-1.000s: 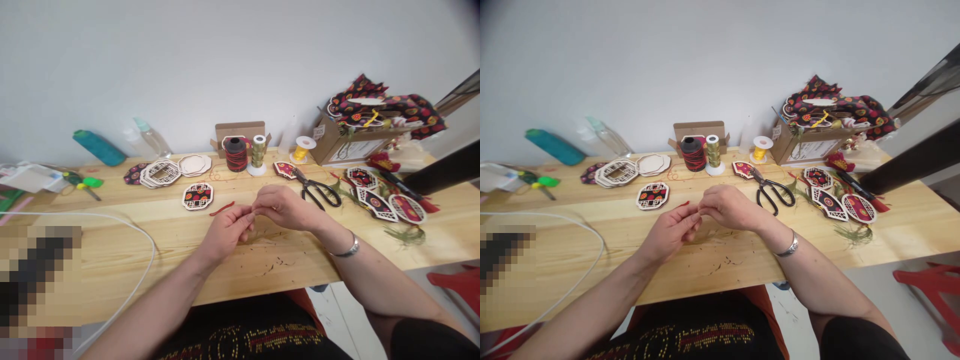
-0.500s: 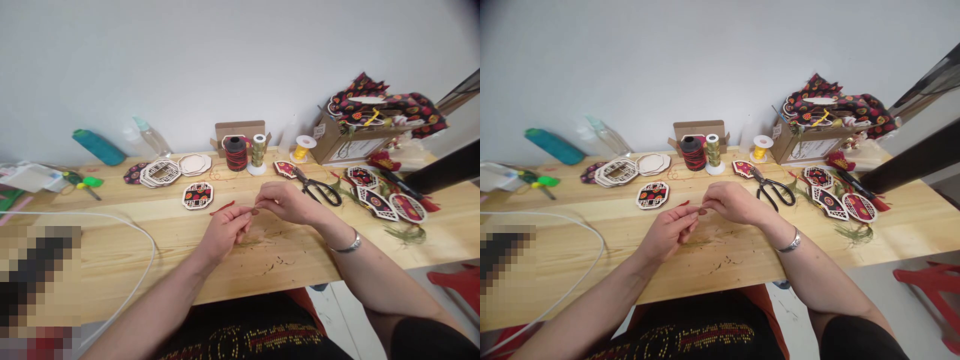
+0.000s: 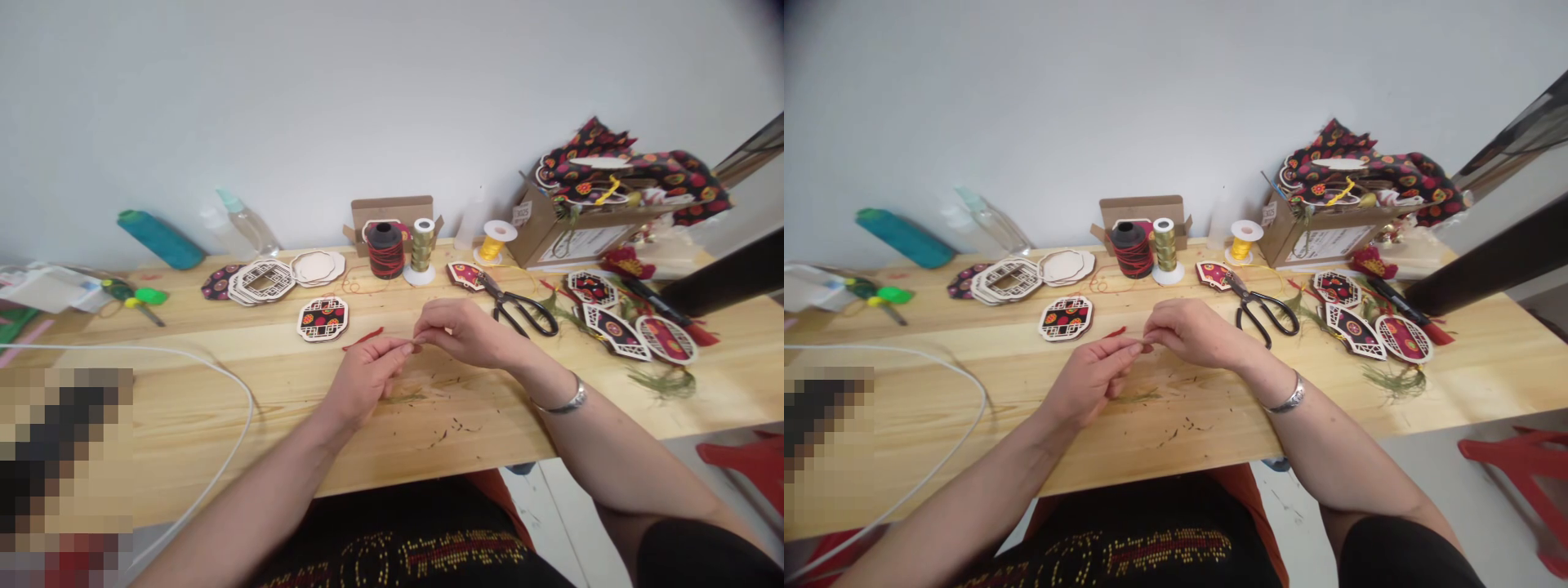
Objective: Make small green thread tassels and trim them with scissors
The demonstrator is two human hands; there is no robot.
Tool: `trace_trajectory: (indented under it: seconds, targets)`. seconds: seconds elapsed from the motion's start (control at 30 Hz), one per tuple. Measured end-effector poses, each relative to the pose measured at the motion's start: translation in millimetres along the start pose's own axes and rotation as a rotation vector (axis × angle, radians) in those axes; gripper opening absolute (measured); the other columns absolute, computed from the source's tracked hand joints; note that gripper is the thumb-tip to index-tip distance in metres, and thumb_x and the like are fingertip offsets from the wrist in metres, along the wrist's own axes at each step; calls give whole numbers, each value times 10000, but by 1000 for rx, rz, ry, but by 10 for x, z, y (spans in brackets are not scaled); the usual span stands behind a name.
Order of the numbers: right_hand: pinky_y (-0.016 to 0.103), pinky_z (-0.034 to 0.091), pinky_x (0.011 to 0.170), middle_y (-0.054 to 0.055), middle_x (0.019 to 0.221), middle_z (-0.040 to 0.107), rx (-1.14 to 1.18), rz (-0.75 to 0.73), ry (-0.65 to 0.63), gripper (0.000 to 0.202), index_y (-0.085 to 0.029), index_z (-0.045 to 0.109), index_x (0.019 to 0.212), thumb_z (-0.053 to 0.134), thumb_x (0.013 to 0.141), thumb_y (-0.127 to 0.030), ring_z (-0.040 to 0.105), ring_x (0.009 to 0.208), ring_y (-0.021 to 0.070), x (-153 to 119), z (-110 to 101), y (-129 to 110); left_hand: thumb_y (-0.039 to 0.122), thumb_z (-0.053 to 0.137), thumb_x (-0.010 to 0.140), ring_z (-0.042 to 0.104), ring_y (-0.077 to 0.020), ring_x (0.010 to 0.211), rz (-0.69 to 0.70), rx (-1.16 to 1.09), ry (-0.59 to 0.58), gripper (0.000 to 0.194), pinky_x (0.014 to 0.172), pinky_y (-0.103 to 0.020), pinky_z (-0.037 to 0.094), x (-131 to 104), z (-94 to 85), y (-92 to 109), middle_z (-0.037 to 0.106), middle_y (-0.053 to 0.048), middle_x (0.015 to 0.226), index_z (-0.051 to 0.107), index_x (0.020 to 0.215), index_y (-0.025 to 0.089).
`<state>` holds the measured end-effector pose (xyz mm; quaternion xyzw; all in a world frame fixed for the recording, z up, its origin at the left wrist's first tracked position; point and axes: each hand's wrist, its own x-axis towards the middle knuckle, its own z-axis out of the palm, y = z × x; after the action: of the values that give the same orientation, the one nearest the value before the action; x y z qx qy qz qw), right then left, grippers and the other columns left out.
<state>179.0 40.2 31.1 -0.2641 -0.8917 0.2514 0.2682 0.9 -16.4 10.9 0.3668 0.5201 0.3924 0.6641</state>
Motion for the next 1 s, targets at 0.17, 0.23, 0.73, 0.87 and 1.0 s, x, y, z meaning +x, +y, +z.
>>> trace_trajectory:
  seconds: [0.17,0.23,0.73,0.87,1.0]
  targets:
    - [232,384,642,26,705,597,-30,17,29,134,-121,611,760,530,861,-154,505,658,103,5,-29,5,331,710,679,199,-7,372,-11,-20,31,250,377,-182,101,-9,7,13,341,79,464,721,835,136]
    - [236,381,643,26,712,601,-50,32,44,142,-129,601,757,526,868,-176,504,666,109,4,-35,30,334,711,678,195,-8,367,-16,-22,46,257,379,-185,99,-15,7,16,325,84,449,719,840,135]
    - [287,406,740,89,868,638,-493,368,168,134,-136,610,841,499,875,-203,560,843,188,6,-131,189,378,719,666,162,-20,349,8,-29,60,301,373,-193,96,12,-31,7,250,112,381,708,835,129]
    - [307,392,672,138,883,634,-774,569,29,156,-118,610,876,513,859,-238,578,808,230,-110,-367,106,349,747,631,172,-16,358,-4,-71,98,290,366,-183,119,22,-38,32,277,110,385,707,802,118]
    - [321,391,635,172,815,636,-871,692,-180,148,-91,608,814,496,829,-186,597,743,251,-389,-507,43,338,754,624,175,-18,383,7,-105,117,281,364,-173,130,24,-44,37,288,104,410,711,795,119]
